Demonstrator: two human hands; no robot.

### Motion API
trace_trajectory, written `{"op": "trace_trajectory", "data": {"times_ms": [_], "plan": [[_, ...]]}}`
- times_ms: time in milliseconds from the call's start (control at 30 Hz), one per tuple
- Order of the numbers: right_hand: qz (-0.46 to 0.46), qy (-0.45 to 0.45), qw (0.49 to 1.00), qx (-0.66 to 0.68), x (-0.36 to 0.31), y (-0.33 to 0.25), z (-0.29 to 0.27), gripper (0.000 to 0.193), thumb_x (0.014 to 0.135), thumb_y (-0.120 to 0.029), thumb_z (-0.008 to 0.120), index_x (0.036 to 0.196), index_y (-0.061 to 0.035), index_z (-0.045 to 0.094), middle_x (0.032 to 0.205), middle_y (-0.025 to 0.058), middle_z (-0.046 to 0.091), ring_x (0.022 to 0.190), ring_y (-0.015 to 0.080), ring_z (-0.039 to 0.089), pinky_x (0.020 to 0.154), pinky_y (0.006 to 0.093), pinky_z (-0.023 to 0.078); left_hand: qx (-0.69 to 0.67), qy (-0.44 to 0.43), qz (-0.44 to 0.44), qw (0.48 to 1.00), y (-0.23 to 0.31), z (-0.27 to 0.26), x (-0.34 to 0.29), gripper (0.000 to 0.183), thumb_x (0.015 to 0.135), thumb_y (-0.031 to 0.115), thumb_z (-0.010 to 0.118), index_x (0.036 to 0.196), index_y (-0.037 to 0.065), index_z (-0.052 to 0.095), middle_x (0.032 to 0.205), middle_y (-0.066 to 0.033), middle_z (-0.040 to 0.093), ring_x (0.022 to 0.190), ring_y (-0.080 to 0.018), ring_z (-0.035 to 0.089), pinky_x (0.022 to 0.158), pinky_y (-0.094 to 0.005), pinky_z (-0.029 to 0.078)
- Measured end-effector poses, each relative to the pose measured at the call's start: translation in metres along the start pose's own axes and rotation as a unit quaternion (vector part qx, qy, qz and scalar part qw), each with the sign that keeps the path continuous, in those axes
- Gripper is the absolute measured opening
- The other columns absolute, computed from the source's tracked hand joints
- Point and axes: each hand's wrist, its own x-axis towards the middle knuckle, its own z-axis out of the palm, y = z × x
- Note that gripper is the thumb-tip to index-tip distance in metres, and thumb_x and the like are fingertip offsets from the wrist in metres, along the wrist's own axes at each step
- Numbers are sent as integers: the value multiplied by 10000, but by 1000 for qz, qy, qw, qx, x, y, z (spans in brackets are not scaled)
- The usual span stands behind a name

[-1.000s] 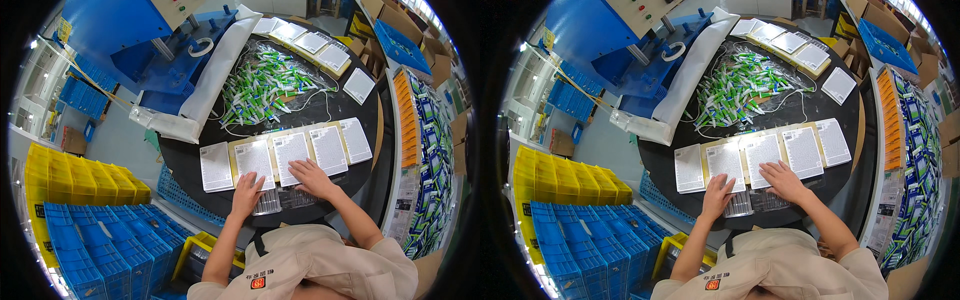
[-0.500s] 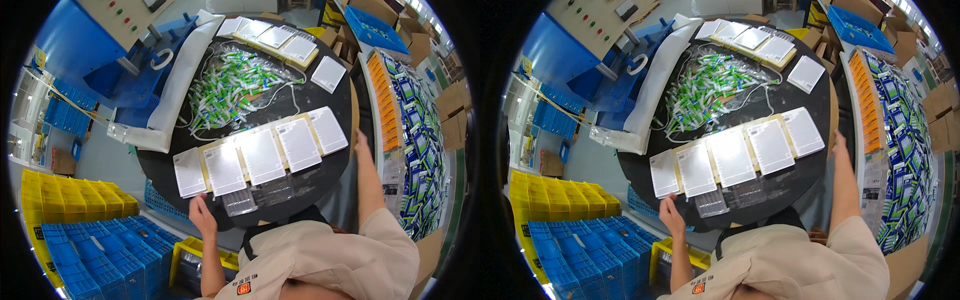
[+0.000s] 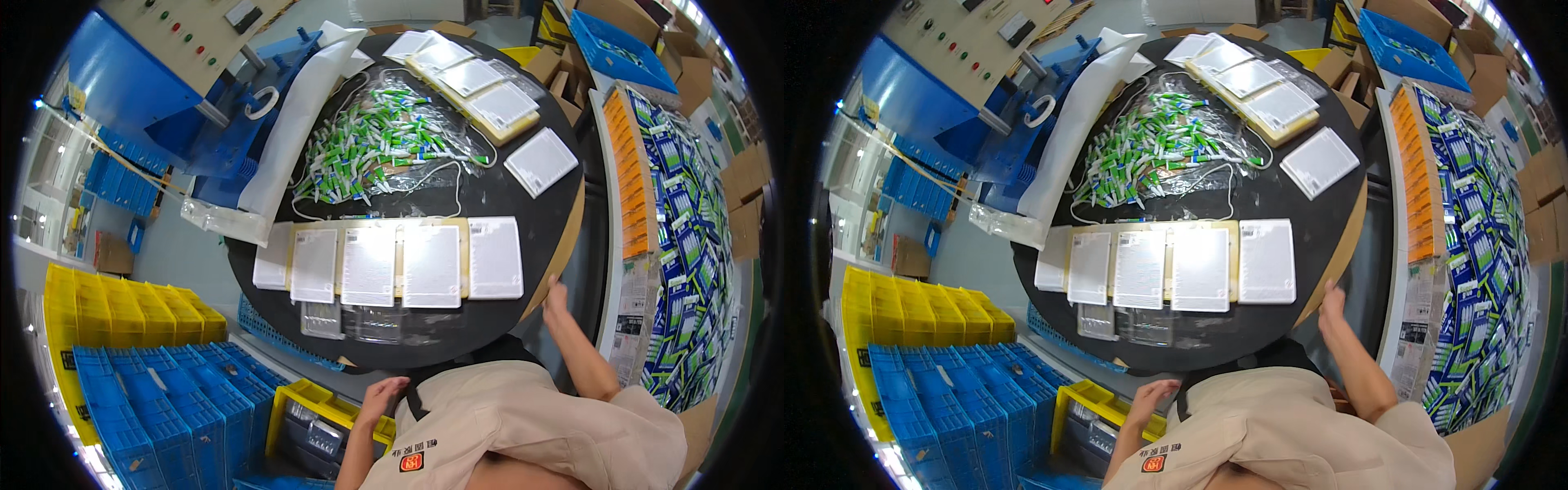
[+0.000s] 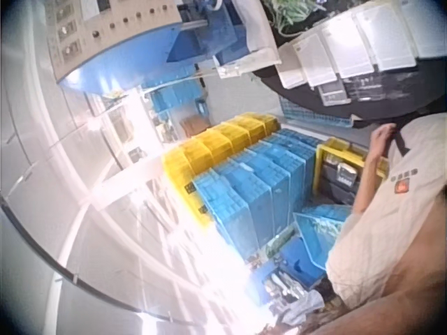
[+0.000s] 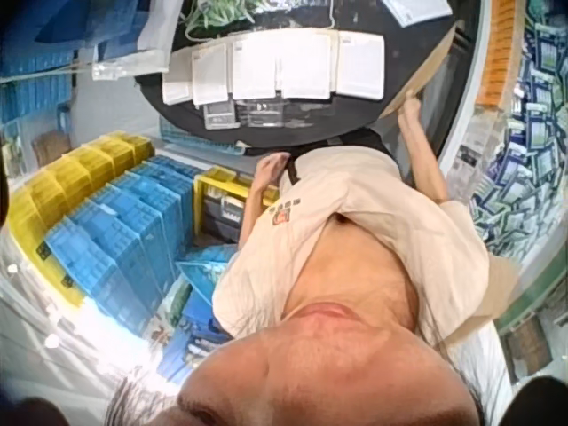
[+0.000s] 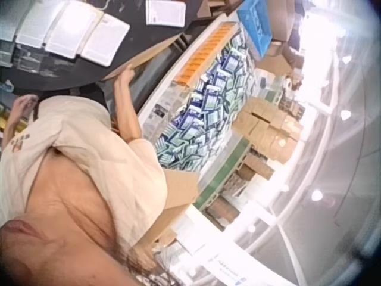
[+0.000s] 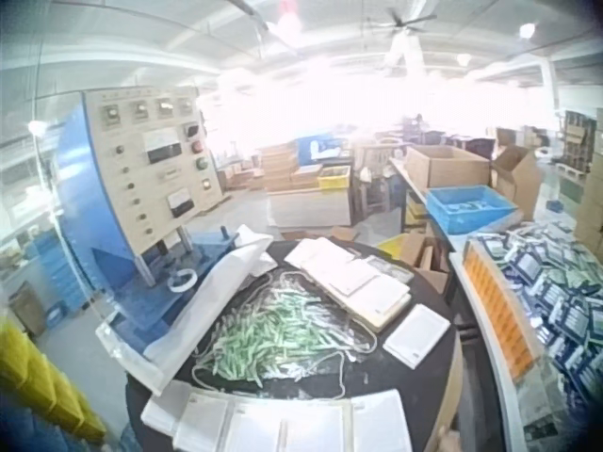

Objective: The person places green cylindrical batteries into a yellow tray with multiple slots, then covers the tray with white paper sheets. The person repeats this process multiple times, handling batteries and paper sheets by hand.

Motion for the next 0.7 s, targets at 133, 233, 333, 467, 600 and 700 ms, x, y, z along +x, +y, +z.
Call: {"op": "trace_trajectory", "data": {"times_ms": [133, 233, 333, 467, 600, 700], "plan": [[159, -299, 881, -331, -111, -8, 0, 378, 1067, -309, 538, 1102, 30, 701, 991, 117, 743, 860, 199, 696, 792, 339, 565, -201, 178, -144, 953, -56, -14, 7, 460, 1085, 355, 483, 1268, -40, 630, 1213, -161, 708, 1183, -262, 658, 998, -383, 538], [2, -493, 764, -417, -154, -53, 39, 283, 998, -236, 634, 1008, 22, 750, 975, 113, 748, 824, 165, 701, 808, 298, 562, -422, 211, -132, 872, -83, -17, 19, 537, 1096, 407, 414, 1359, -41, 549, 1322, -190, 650, 1245, -284, 623, 1042, -401, 520], [-122, -444, 866, -193, -143, -135, 73, 95, 896, -83, 702, 921, 6, 725, 974, 85, 743, 927, 161, 692, 878, 326, 547, -487, 233, -90, 837, -93, -15, 34, 633, 1083, 505, 364, 1447, -3, 465, 1462, -166, 546, 1371, -285, 516, 1139, -460, 428], [-570, -138, 611, -532, -88, -206, 103, 520, 784, 40, 660, 1293, -64, 642, 1327, 222, 607, 1224, 364, 592, 1059, 445, 467, -556, 245, -43, 793, -82, -13, 50, 720, 1072, 585, 317, 1465, -10, 423, 1514, -175, 483, 1420, -309, 454, 1188, -496, 359], [-608, -302, 321, -660, -72, -167, 124, 715, 829, 2, 614, 1515, -87, 433, 1582, 228, 362, 1468, 375, 374, 1223, 557, 263, -618, 211, 6, 758, -65, -11, 58, 701, 1070, 602, 317, 1440, 20, 442, 1492, -150, 498, 1404, -302, 455, 1209, -496, 318], [-618, -307, 242, -682, -96, -118, 149, 524, 944, -130, 501, 1446, 20, 486, 1532, 260, 447, 1437, 355, 443, 1213, 490, 315, -594, 224, 42, 772, -60, -11, 63, 668, 1070, 589, 352, 1444, 43, 440, 1496, -111, 486, 1409, -277, 435, 1221, -497, 284]]}}
